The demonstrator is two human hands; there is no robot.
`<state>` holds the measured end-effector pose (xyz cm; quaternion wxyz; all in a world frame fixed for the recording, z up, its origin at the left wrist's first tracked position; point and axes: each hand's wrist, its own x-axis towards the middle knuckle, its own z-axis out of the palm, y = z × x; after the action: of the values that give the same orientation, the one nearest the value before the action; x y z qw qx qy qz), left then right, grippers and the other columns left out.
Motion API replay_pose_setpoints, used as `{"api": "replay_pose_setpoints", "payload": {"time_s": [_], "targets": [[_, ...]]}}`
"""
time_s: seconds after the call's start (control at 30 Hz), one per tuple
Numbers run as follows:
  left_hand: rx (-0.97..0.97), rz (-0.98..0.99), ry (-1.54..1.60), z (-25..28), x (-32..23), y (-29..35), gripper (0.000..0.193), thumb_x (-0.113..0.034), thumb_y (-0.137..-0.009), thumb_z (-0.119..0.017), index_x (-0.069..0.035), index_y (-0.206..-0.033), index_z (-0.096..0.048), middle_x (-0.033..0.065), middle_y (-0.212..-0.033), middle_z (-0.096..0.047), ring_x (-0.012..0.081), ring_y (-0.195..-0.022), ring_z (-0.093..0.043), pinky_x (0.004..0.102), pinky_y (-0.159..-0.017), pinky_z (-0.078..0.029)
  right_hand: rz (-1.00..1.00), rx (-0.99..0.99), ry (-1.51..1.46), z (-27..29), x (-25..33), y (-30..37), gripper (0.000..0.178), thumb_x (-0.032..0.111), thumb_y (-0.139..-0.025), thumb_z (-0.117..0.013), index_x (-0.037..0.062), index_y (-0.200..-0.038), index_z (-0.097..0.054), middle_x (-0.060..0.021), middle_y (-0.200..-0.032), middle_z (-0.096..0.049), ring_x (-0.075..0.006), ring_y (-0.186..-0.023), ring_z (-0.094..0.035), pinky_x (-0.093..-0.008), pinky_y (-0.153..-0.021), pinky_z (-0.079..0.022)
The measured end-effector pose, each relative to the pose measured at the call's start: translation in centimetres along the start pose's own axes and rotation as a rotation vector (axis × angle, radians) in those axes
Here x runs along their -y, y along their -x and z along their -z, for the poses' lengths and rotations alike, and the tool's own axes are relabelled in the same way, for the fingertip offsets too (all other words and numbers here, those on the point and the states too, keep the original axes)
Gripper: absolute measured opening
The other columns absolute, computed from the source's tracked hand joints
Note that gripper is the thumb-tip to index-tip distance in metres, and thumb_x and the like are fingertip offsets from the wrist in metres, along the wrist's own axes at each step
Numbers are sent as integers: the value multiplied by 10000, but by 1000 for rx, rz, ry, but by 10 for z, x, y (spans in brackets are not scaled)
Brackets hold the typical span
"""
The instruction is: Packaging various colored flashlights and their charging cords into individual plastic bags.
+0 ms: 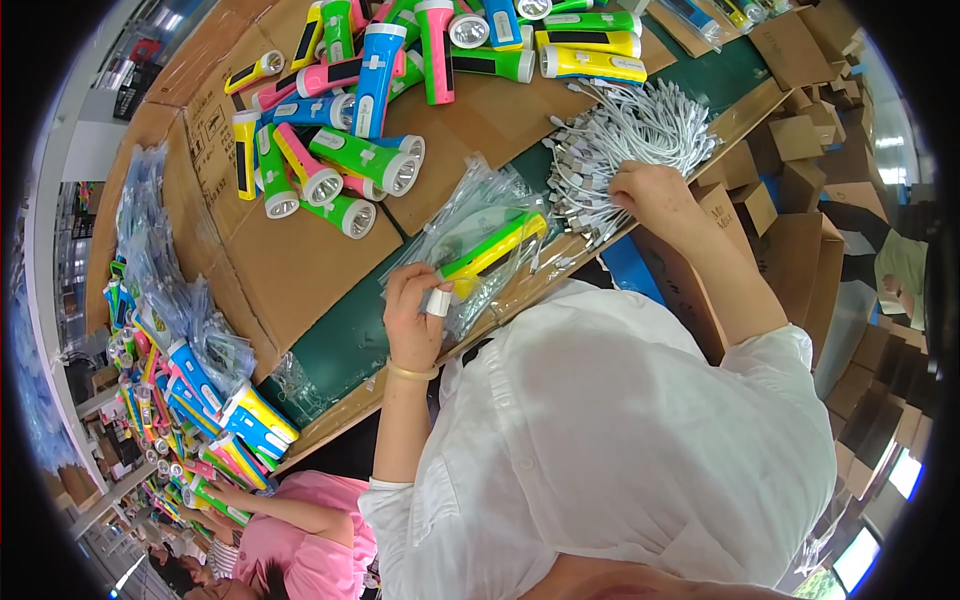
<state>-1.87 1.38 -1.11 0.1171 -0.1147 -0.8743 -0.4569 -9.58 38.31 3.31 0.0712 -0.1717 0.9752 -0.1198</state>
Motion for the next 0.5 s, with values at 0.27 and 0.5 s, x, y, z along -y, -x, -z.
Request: {"api": "replay_pose_setpoints", "payload": {"time_s": [0.27, 0.5], "targets": [[7, -54, -31, 3, 2, 6, 200, -49, -817, -762, -30, -970, -634, 154, -1118, -647, 352, -1002, -627, 401, -854, -519, -208, 107, -921, 41, -9, -3, 69, 103, -955, -684, 39, -978, -673, -32, -856, -680, -95, -696, -584, -250, -625, -471], [18, -74, -40, 3, 1, 7, 206, -63, -832, -763, -37, -991, -636, 172, -1201, -637, 370, -1071, -623, 417, -899, -522, 351, -109, -1409, 86, 26, -19, 190, 174, -1012, -591, 56, -867, -559, 6, -740, -495, -58, -621, -400, -224, -534, -299]]}}
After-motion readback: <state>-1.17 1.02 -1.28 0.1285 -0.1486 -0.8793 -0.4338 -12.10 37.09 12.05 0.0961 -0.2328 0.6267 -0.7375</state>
